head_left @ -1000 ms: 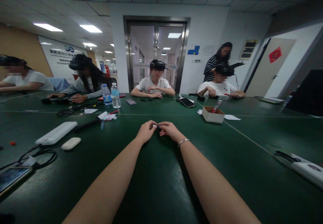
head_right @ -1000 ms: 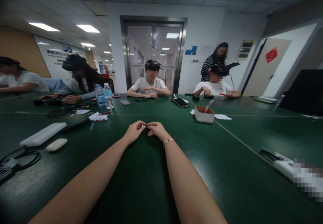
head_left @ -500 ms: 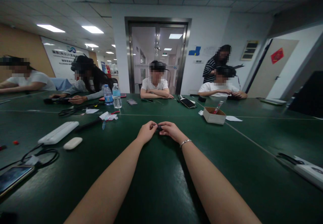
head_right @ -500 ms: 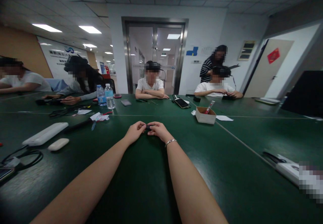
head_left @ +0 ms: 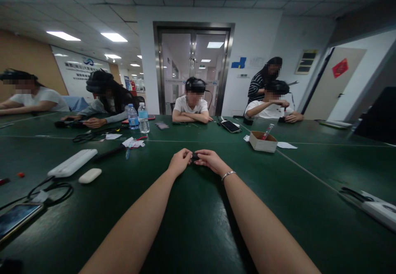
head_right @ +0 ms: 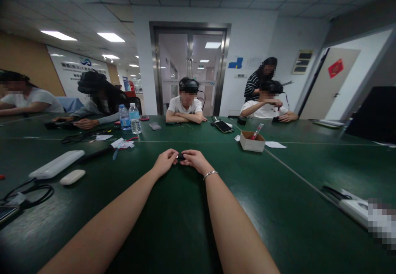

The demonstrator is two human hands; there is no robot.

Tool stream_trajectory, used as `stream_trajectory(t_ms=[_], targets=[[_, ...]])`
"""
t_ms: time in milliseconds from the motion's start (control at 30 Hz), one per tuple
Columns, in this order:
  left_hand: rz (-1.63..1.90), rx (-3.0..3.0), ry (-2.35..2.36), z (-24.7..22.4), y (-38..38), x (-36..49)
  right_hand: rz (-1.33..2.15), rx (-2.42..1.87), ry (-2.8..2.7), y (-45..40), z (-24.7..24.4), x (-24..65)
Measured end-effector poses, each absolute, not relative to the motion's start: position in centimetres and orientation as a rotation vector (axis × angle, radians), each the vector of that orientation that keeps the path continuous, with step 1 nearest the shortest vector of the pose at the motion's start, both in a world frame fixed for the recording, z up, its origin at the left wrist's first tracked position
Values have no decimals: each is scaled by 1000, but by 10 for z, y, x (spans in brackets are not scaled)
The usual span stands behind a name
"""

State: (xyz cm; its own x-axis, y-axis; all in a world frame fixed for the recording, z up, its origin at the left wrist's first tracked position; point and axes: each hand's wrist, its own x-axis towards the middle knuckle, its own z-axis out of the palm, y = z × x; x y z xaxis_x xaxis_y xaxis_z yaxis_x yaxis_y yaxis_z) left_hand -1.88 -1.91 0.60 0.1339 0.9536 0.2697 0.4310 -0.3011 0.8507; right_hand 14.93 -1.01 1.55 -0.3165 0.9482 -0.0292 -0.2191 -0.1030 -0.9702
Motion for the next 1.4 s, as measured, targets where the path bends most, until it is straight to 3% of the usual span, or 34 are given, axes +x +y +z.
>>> stream_trajectory(t_ms=[1400], targets=[[1081, 1874, 1214, -1, -13, -21, 1632, -870, -1195, -5, 13, 154]])
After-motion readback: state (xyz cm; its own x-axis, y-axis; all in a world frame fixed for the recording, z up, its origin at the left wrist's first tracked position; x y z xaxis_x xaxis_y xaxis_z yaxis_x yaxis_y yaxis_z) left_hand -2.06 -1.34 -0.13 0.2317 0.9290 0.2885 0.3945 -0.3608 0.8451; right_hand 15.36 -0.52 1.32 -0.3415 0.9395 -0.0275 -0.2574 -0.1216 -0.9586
